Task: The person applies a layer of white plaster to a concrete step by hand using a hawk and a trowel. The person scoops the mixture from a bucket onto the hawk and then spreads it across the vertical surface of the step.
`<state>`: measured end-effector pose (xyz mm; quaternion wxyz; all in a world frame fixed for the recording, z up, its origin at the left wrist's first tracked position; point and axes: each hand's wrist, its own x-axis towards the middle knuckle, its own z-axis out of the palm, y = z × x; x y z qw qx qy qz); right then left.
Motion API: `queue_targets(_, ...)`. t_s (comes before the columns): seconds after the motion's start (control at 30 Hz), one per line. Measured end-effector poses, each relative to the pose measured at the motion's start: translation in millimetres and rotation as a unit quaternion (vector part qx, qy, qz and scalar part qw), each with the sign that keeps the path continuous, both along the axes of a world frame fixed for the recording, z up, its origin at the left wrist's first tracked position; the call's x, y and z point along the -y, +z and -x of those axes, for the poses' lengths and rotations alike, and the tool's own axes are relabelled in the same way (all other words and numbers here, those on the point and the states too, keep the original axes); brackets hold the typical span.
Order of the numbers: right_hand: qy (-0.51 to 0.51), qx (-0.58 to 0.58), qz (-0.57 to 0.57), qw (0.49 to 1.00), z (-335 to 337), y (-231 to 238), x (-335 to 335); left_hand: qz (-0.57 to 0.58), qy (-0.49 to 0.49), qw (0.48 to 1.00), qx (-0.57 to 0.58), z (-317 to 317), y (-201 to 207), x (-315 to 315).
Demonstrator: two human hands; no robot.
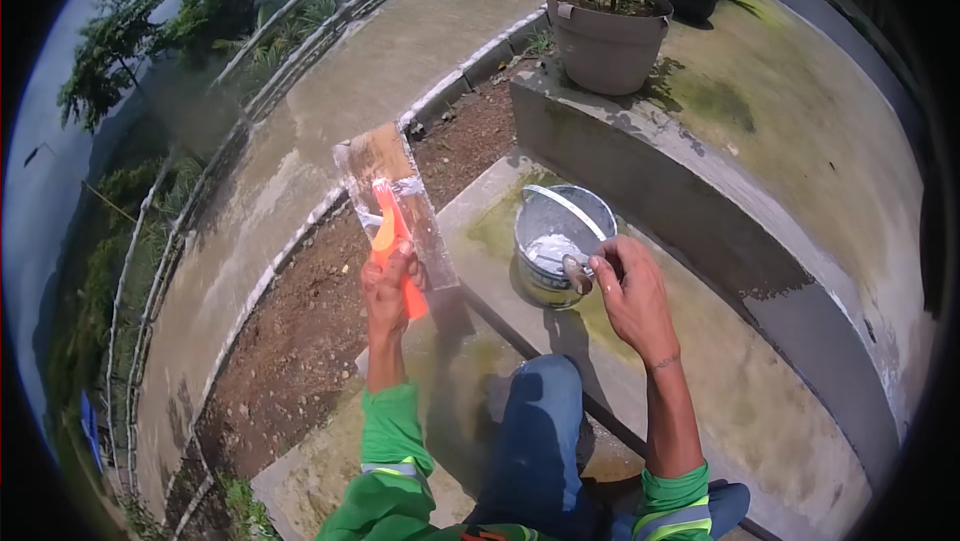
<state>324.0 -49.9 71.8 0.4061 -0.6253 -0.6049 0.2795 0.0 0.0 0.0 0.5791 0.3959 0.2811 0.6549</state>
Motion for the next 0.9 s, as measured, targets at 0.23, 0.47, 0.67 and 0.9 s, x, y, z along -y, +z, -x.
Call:
queue_targets(0.23, 0.034, 0.136, 0.019, 0.99, -36.0, -33.0, -112.0, -0.02, 0.025, 0.958, -0.284, -42.2, 23.4, -81.5)
queue_targets(0.47, -0.023, 0.1, 0.021, 0.995, -22.1, -11.1, -79.9, -0.053, -0.049, 0.924, -0.375, -85.7, -37.6, -166.5)
queue_targets(0.67, 0.02, 0.255, 0.092, 0.962, 40.5, -42.3, -30.5, 0.063, -0.19, 0.894, -0.4, -90.9, -65.2, -211.2)
queue_targets(0.9, -0.008, 0.198, 0.102, 0.975, 10.3, -50.9, 41.3, 0.043, -0.243, 0.888, -0.389, -124.1, -19.2, -139.9)
